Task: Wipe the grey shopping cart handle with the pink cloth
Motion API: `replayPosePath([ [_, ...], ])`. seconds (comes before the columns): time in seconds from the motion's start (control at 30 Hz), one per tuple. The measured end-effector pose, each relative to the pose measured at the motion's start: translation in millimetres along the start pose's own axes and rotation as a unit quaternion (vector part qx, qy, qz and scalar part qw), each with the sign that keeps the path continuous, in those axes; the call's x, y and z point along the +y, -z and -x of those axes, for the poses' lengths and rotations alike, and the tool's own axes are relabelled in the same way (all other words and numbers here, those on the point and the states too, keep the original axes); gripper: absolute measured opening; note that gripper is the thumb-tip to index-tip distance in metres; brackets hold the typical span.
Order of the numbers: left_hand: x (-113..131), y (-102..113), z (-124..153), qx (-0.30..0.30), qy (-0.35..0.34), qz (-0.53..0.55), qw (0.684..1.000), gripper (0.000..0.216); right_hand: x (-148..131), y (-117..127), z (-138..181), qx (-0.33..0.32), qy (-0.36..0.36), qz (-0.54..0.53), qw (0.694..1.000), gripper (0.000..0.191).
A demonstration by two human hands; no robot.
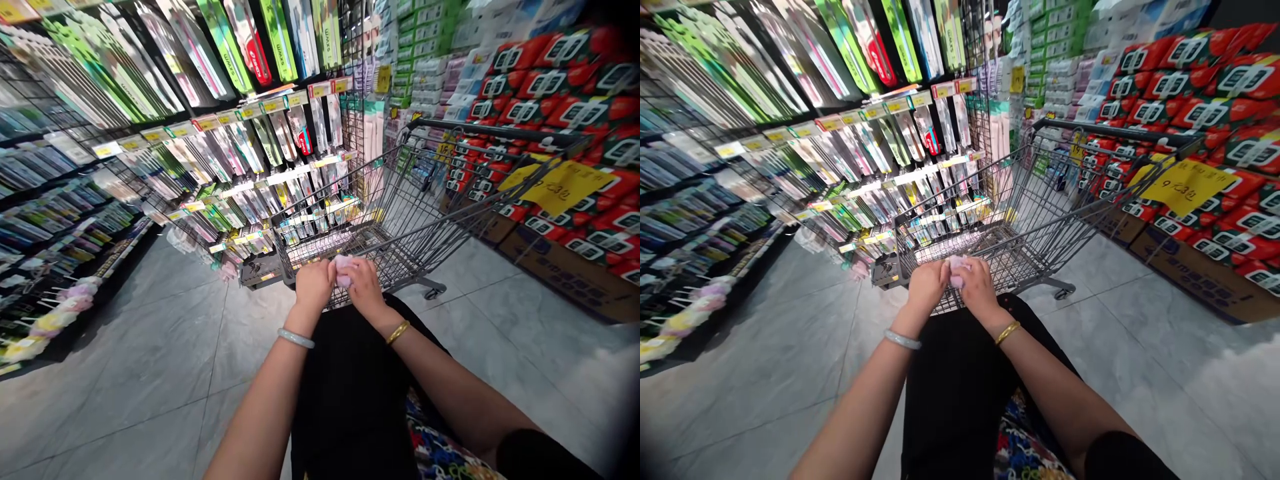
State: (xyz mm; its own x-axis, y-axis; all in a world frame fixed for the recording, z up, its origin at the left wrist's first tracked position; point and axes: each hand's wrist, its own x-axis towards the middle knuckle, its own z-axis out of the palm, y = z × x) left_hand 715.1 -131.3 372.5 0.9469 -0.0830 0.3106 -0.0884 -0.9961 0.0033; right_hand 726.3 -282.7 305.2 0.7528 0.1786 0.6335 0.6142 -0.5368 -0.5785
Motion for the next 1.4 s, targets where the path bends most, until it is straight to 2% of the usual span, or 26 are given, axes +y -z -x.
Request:
replayPosePath([
  [0.1,8.4,-4.9,-2.3,-0.017,0.01,-0.012,1.0,0.045,14.7,-5.4,12.7,-0.025,-0.018,0.004,1.0,0.051],
  [0.3,0.0,-10.9,-1.2,-0.008,0.005,-0.038,0.999,0.045,12.1,18.9,-6.0,0.035,-0.014,0.002,0.999,0.051],
  [0.5,-3.9,-11.3,-1.0,-0.01,0.03,-0.037,0.999,0.048,22.7,13.6,4.3,0.003,-0.03,0.007,1.0,0.05],
  [0.73,-16.4,-12.2,7.1,0.006,0.035,-0.042,0.999,0.051,5.7,37.9,-24.1,0.083,-0.019,0.012,0.996,0.046],
  [0.93,-26.5,-8.6,12.4,0.0,0.041,-0.043,0.998,0.051,25.0,15.5,3.8,0.025,-0.013,0.037,0.999,0.049],
  [1.0,-30.2,-7.0,13.8,-0.003,0.044,-0.046,0.998,0.05,26.1,13.7,5.2,0.031,-0.021,0.024,0.999,0.049],
  [1.2,-37.3,-3.7,18.3,-0.011,0.047,-0.055,0.997,0.048,9.1,31.9,-23.9,0.084,-0.004,0.018,0.996,0.049],
  [1.4,-42.9,-1.5,20.2,-0.021,0.053,-0.061,0.997,0.05,24.2,15.6,0.7,0.044,0.001,0.035,0.998,0.051],
])
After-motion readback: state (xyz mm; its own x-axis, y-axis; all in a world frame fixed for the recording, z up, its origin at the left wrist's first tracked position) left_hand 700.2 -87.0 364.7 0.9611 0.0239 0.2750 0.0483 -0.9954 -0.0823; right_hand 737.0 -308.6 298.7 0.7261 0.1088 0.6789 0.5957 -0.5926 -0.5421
